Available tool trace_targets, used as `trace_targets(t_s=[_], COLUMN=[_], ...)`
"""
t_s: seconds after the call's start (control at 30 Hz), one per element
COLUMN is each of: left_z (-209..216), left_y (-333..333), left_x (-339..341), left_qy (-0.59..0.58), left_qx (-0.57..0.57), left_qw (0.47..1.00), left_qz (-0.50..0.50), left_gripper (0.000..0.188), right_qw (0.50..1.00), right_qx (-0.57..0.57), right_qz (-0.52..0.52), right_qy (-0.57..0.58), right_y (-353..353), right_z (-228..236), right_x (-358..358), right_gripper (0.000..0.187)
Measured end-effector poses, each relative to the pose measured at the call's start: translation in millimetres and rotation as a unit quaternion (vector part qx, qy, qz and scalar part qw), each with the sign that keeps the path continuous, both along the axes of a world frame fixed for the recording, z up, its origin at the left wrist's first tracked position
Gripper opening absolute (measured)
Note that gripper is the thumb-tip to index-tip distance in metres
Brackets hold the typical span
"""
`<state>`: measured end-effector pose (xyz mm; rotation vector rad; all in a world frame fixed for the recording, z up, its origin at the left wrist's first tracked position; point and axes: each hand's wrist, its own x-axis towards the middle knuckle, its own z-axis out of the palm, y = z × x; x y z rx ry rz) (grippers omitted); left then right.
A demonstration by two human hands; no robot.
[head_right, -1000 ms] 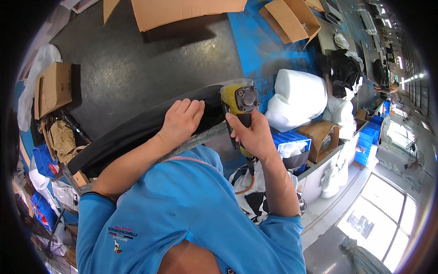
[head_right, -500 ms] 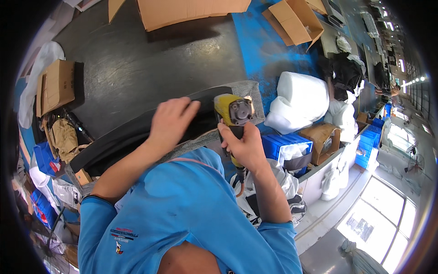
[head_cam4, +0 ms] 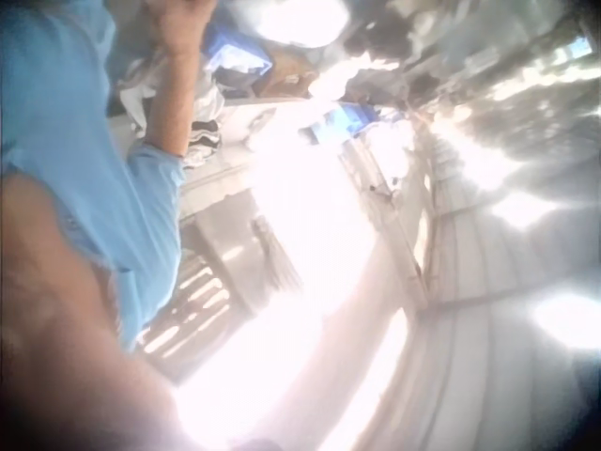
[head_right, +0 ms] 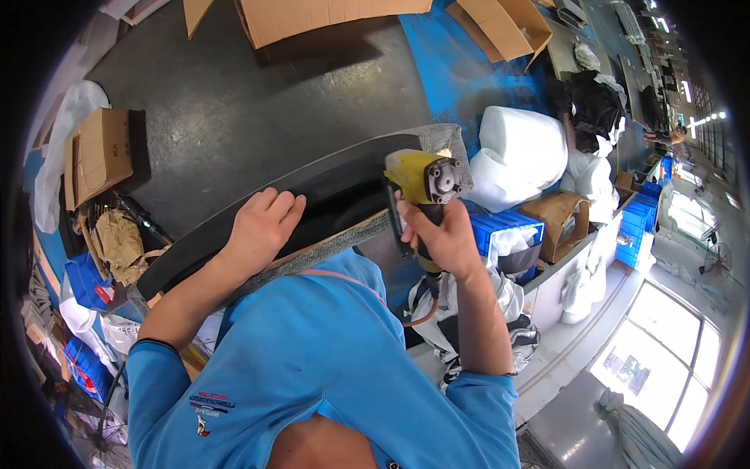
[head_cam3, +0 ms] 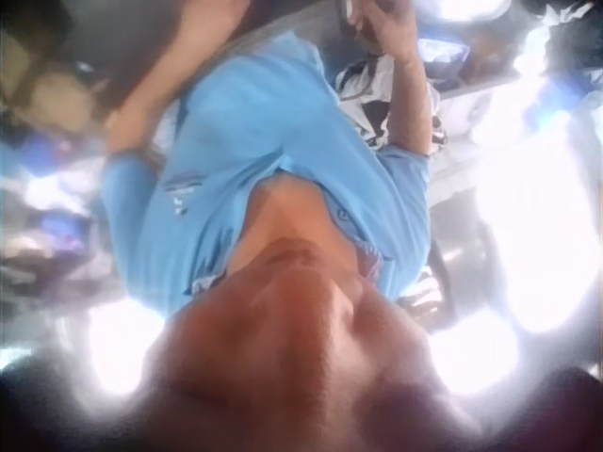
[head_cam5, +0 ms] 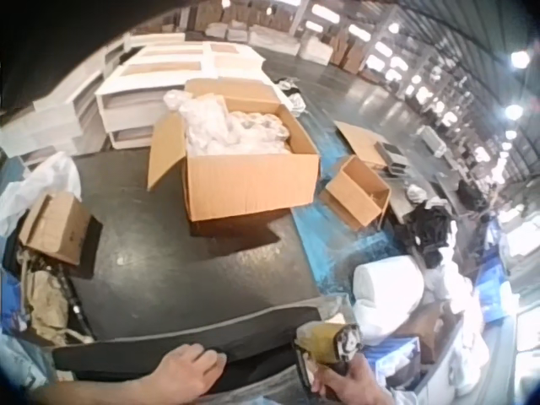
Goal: The person uses a yellow pneumatic staple gun to attach a black material to a grey foam board. They repeatedly position the material, fire the tool along the edges, and adjust the board's orientation to complete the fastening process.
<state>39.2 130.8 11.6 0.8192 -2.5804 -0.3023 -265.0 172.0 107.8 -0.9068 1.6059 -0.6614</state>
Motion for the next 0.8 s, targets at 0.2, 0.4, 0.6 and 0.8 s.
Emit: trace_targets(t_s=[0.2,0.4,0.6,0.8], left_z=[-6,-9,-8,-7], left_y=[5,7,5,11], left_x=[-2,0,1,15], left_qy=[0.007,0.027,0.028,0.005], left_qx=[-0.018,-0.030,-0.021,0.028], left_qw=[1.000,0.999,0.999,1.000], left_qz=[0.017,0.019,0.014,0.007], left_gripper=[0.045,0.045,0.039,0.029], right_qw=[0.999,0.998,0.994,0.991], right_qx=[0.022,0.041,0.017,-0.017], right_qz=[0.005,0.009,0.076,0.119], right_qy=[0.042,0.037,0.072,0.063], right_y=[1,10,15,20], right_z=[-2,-3,-7,-8], right_x=[26,52,83,102], right_gripper=[0.023,0.025,0.023,0.024])
